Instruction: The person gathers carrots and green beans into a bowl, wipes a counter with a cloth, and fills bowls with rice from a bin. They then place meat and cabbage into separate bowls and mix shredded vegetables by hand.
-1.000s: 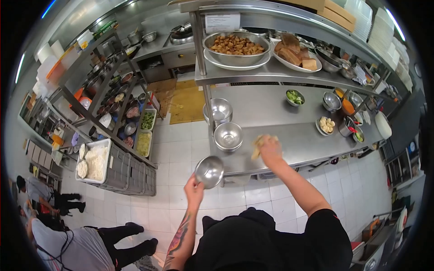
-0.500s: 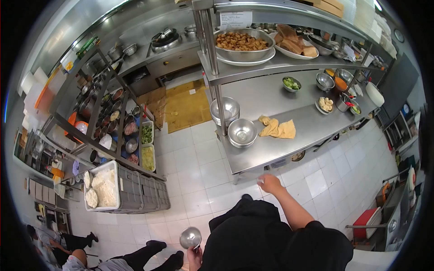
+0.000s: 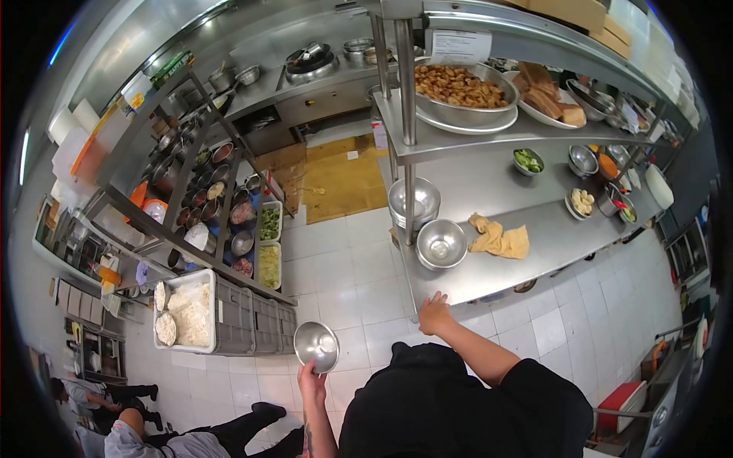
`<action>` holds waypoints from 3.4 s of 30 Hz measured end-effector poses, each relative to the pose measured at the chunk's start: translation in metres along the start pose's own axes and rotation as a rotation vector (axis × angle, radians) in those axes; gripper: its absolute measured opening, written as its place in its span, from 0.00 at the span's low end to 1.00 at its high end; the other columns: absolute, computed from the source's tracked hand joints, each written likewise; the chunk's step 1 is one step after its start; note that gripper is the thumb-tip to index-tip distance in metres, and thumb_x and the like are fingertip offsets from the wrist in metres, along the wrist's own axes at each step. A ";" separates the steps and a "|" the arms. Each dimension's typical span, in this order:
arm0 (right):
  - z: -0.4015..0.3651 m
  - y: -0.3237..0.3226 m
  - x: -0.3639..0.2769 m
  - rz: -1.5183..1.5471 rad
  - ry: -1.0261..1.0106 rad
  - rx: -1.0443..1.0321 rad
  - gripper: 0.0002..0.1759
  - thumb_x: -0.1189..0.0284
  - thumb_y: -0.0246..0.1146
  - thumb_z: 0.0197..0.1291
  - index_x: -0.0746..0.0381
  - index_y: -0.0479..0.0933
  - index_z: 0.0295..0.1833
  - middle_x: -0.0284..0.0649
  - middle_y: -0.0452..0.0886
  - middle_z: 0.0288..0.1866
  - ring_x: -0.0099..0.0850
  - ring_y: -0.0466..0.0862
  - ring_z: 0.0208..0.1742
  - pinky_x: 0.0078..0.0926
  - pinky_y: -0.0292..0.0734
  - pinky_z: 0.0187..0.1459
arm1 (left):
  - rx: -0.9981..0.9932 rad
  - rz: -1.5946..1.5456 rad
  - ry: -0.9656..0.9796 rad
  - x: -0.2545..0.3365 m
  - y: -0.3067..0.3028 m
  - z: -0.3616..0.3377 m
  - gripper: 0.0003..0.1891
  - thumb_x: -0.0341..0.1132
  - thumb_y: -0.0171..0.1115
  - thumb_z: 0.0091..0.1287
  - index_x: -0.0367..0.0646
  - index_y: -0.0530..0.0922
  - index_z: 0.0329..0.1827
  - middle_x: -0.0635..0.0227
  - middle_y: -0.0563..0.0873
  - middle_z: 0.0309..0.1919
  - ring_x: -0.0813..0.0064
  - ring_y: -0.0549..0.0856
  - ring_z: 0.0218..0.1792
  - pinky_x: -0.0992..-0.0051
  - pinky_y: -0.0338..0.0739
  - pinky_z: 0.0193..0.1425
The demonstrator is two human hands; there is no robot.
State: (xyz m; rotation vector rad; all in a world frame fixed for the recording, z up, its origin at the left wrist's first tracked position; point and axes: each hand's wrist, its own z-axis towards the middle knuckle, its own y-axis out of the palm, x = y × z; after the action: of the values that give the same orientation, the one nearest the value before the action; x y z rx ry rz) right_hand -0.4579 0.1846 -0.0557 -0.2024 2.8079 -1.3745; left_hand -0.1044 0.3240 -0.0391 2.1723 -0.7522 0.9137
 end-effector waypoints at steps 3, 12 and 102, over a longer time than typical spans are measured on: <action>0.003 -0.012 -0.003 -0.046 -0.012 -0.054 0.48 0.60 0.64 0.60 0.73 0.50 0.78 0.78 0.48 0.75 0.73 0.56 0.74 0.60 0.64 0.67 | 0.086 -0.065 -0.146 -0.039 -0.062 0.026 0.08 0.34 0.60 0.64 0.49 0.74 0.45 0.75 0.81 0.38 0.78 0.79 0.35 0.71 0.77 0.40; 0.012 -0.046 0.019 0.021 -0.220 -0.192 0.34 0.47 0.63 0.62 0.66 0.79 0.60 0.57 0.78 0.63 0.65 0.68 0.70 0.56 0.69 0.66 | 0.066 -0.140 -0.449 -0.082 -0.043 0.043 0.05 0.34 0.62 0.64 0.45 0.75 0.37 0.71 0.79 0.26 0.77 0.79 0.27 0.77 0.78 0.31; 0.178 -0.180 0.195 -0.002 0.115 1.301 0.11 0.66 0.68 0.58 0.60 0.82 0.43 0.40 0.84 0.28 0.33 0.84 0.31 0.31 0.77 0.34 | 0.623 0.846 0.785 0.218 -0.279 0.229 0.19 0.30 0.57 0.72 0.36 0.75 0.64 0.58 0.76 0.64 0.64 0.79 0.58 0.66 0.76 0.61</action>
State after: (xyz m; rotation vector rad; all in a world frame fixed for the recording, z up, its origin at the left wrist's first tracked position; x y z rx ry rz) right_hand -0.6200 -0.0877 -0.0137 -0.0817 1.4078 -2.8198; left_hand 0.3110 0.2725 -0.0911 1.6222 -1.0555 2.5069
